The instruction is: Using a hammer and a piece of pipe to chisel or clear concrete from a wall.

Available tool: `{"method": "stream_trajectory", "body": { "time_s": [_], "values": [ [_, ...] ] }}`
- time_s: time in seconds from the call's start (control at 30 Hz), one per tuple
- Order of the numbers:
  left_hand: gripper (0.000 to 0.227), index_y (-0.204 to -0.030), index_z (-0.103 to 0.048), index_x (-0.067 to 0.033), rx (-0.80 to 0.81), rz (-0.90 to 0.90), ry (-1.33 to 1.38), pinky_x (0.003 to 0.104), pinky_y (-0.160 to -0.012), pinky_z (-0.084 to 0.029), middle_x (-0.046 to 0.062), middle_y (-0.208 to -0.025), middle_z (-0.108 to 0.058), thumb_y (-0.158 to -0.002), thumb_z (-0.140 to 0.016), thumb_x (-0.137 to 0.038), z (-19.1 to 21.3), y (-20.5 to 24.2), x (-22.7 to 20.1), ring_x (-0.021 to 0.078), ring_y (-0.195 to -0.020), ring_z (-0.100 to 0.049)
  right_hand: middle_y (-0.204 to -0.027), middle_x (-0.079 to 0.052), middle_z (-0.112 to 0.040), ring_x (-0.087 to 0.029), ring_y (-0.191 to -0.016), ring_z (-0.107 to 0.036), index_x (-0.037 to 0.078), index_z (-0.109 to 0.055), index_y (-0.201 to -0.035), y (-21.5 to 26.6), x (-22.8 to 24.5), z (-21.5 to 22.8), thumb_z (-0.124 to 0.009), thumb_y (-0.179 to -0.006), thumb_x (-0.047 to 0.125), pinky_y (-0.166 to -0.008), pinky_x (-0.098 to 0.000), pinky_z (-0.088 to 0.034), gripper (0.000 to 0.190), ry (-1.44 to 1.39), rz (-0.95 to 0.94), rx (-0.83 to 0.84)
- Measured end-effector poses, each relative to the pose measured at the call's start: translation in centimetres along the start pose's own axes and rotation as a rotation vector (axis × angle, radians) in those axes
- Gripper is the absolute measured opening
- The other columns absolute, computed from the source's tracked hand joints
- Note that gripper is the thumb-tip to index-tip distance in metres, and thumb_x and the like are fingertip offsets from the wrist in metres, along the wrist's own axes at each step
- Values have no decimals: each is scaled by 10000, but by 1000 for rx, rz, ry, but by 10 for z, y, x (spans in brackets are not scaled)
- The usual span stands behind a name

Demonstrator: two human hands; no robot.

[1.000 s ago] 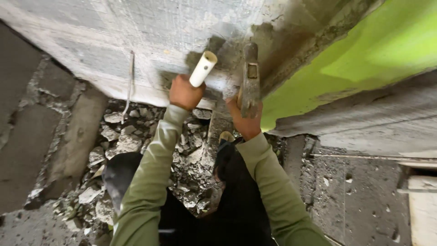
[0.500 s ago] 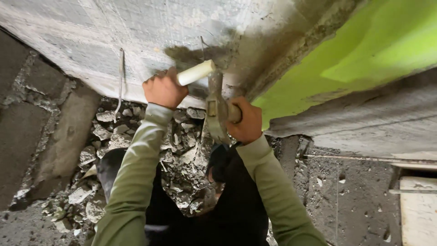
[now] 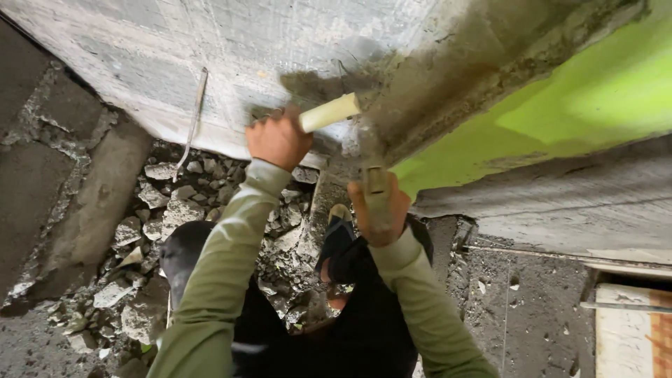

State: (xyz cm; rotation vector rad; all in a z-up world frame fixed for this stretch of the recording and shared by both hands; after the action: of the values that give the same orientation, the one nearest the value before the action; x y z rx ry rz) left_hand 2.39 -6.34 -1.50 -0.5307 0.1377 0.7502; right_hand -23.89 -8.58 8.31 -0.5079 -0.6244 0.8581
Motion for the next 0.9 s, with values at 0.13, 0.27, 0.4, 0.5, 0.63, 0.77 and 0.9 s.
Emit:
{"method": "stream_trajectory", "body": {
  "time_s": [0.13,0.27,0.4,0.5,0.63,0.77,0.9],
  "values": [
    [448,-884,-648,-202,83,68,19,568,-746,-559,88,-795,-752,-735,-741,-615,10,9,-17,430,-787,-759,-797,-150,-737,-394,-801,-743,156,-751,-961,10,0,15,-850,-856,435,-606,-427,-570,314,-259,-154,-165],
    [455,-861,-645,-201,111,126,56,585,-713,-544,84,-784,-738,-760,-711,-640,46,14,-30,415,-768,-755,-640,-108,-652,-165,-617,-641,50,-691,-815,7,-29,5,-834,-884,157,-670,-348,-512,191,-752,-598,-156],
    [469,-882,-654,-215,122,129,40,581,-731,-550,77,-798,-743,-768,-711,-666,26,15,-30,395,-794,-761,-507,-104,-589,-156,-432,-584,23,-549,-806,-13,-13,27,-732,-943,-15,-536,-268,-508,232,-916,-331,-297],
    [516,-879,-620,-222,159,126,37,579,-689,-543,69,-781,-732,-780,-651,-727,26,13,-32,404,-766,-755,-542,-109,-663,-162,-458,-663,58,-630,-779,2,-15,8,-787,-886,75,-550,-235,-517,191,-934,-453,-384],
    [461,-861,-613,-198,104,121,48,578,-695,-532,85,-760,-720,-796,-644,-654,27,13,-36,415,-763,-750,-1151,-232,-677,-299,-1164,-642,-34,-597,-1209,42,-20,-61,-935,-749,189,-1028,-491,-453,613,-743,-1143,-98],
    [343,-855,-637,-208,203,158,59,573,-700,-536,80,-779,-729,-801,-631,-546,26,12,-35,408,-799,-752,-519,-66,-533,-169,-424,-525,45,-630,-750,11,10,-44,-794,-890,52,-429,-346,-438,216,-1111,-793,-207],
    [324,-868,-684,-197,333,225,183,546,-716,-561,104,-804,-737,-807,-600,-504,44,11,-36,437,-837,-749,-467,-67,-607,-144,-422,-629,69,-602,-637,-4,33,2,-781,-881,58,-502,-210,-507,303,-966,-426,-497]
  ]
}}
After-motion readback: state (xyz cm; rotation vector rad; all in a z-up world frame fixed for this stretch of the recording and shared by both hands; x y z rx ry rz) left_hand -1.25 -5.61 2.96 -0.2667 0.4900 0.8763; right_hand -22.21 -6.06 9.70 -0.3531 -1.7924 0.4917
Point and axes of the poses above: each hand's wrist, its own y-axis away from the middle knuckle, its own z-axis out of the back of the hand, x = y × z, the point moved 10 cm from there along -y, towards the middle knuckle
